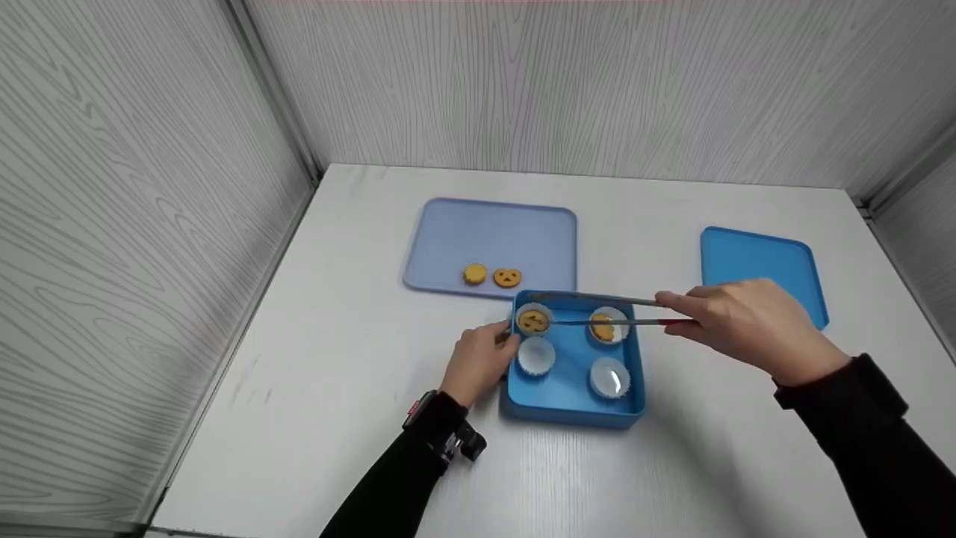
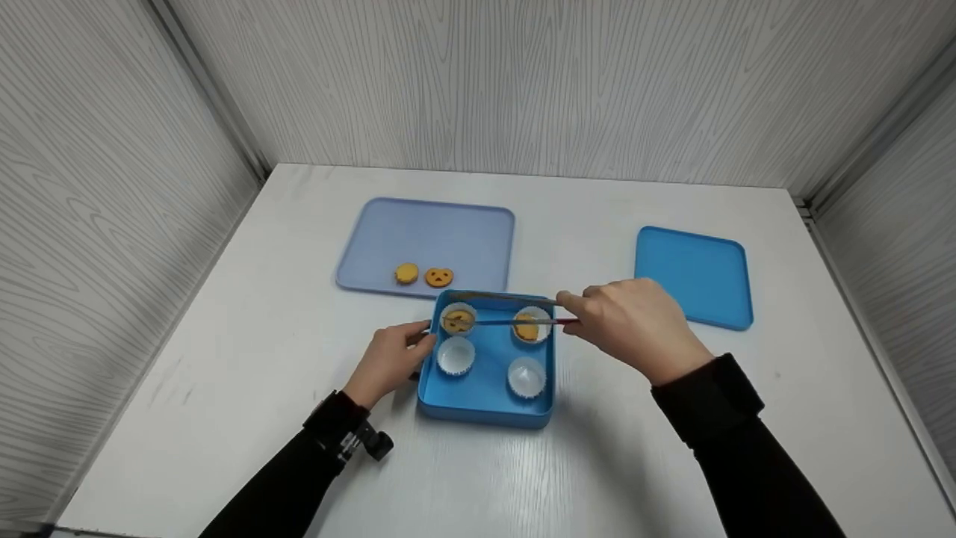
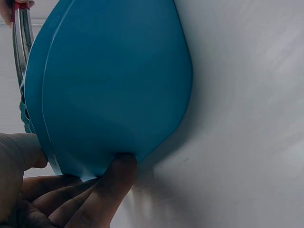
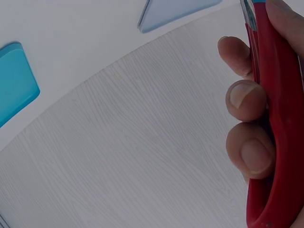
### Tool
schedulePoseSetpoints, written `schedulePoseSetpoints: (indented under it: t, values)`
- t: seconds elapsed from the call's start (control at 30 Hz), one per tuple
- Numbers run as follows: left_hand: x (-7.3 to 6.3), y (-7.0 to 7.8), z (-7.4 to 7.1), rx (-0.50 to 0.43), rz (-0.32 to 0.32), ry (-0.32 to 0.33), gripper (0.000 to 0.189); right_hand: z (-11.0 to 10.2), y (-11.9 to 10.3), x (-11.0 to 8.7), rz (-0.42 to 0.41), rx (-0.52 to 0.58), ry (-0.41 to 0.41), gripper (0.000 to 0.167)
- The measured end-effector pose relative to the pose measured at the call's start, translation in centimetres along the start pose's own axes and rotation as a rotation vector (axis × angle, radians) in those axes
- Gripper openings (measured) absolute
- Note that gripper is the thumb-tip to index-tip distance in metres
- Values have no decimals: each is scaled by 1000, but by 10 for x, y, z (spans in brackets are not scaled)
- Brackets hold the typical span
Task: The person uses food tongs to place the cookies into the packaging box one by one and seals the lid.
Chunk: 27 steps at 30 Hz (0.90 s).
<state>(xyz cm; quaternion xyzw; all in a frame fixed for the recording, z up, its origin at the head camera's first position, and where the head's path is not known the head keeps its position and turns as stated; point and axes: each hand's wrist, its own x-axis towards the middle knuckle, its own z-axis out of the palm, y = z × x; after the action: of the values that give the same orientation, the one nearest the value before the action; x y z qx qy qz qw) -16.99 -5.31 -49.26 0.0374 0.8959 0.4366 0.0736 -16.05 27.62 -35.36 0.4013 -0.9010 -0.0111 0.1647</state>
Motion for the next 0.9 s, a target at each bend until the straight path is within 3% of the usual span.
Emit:
schedulePoseSetpoints:
  t: [0.33,0.73,0.9]
  values:
    - [1,1,-1,-1,-28,-10,45,1,8,2,11,10,72,38]
    - [2,0,-1,22,-20,-13,45,13,7,23,126,19,62,30]
    - [1,1,-1,20,-23,-14,44,22,6,35,168,41,7,24]
